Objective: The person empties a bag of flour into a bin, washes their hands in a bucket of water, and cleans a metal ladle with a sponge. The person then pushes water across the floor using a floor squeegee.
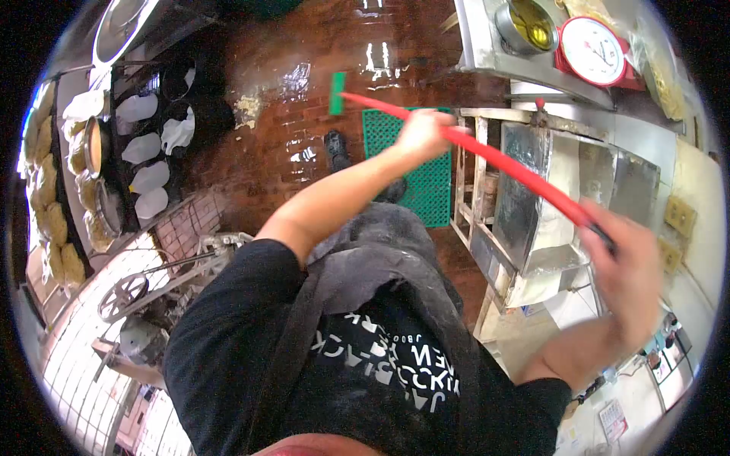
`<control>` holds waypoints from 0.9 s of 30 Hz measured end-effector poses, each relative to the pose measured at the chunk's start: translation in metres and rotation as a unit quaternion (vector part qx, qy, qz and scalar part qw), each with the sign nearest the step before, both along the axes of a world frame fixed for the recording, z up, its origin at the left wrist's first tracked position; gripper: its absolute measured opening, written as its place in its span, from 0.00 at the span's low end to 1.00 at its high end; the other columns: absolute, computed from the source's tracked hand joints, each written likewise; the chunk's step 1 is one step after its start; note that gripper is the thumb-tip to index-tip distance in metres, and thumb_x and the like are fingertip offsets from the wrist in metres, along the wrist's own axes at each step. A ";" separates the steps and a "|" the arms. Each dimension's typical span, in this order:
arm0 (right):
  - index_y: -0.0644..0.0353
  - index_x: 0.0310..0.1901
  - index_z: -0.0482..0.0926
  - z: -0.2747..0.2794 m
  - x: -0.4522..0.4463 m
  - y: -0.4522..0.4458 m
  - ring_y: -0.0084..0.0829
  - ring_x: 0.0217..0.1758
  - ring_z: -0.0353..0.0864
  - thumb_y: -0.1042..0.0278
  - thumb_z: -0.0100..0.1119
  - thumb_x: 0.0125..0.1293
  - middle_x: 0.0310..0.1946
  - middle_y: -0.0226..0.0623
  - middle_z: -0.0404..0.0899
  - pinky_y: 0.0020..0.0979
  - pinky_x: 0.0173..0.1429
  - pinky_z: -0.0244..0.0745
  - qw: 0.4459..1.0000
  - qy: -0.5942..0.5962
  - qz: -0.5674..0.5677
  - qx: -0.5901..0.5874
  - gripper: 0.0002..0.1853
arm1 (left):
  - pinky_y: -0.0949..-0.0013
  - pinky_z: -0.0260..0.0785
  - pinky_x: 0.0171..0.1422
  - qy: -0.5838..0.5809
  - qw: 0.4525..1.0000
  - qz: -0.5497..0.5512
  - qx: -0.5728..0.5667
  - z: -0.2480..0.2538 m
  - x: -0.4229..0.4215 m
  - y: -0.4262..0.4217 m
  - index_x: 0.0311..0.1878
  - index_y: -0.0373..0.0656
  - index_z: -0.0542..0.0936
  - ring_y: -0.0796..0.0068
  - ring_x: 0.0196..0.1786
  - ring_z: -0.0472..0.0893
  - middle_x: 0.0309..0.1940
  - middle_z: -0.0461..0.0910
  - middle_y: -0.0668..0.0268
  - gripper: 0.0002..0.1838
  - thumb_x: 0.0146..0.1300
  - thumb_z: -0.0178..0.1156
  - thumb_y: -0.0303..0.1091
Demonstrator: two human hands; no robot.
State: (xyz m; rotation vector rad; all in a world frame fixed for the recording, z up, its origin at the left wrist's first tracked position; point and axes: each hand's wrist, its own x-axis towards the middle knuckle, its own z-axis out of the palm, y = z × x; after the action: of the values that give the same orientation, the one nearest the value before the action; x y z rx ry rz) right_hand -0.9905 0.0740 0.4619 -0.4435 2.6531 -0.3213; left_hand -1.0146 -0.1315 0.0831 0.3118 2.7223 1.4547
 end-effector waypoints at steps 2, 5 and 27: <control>0.59 0.56 0.83 0.049 -0.018 -0.018 0.41 0.35 0.84 0.72 0.66 0.63 0.38 0.47 0.86 0.36 0.42 0.76 0.994 0.055 0.033 0.085 0.18 | 0.44 0.73 0.46 -0.046 0.993 -0.051 0.093 0.029 -0.037 0.032 0.25 0.40 0.81 0.43 0.38 0.82 0.27 0.82 0.50 0.23 0.62 0.66 0.52; 0.59 0.53 0.84 0.020 -0.069 -0.103 0.49 0.41 0.83 0.69 0.67 0.62 0.40 0.48 0.86 0.41 0.49 0.75 0.967 0.066 0.090 0.227 0.17 | 0.48 0.74 0.46 -0.092 0.985 -0.094 0.114 -0.021 -0.090 0.034 0.30 0.43 0.82 0.45 0.40 0.83 0.30 0.83 0.50 0.10 0.59 0.63 0.40; 0.63 0.50 0.85 0.046 -0.199 -0.207 0.49 0.38 0.86 0.72 0.65 0.62 0.38 0.54 0.86 0.37 0.46 0.78 0.983 0.028 0.026 0.179 0.14 | 0.53 0.75 0.45 -0.011 0.979 -0.091 0.182 -0.005 -0.213 -0.053 0.26 0.44 0.81 0.44 0.35 0.82 0.25 0.80 0.50 0.11 0.57 0.65 0.40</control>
State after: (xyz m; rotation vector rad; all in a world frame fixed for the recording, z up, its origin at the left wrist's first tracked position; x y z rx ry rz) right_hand -1.1899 -0.1332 0.5084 -0.4081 2.6687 0.1865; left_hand -1.2272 -0.1844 0.0785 0.5364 2.3224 1.8777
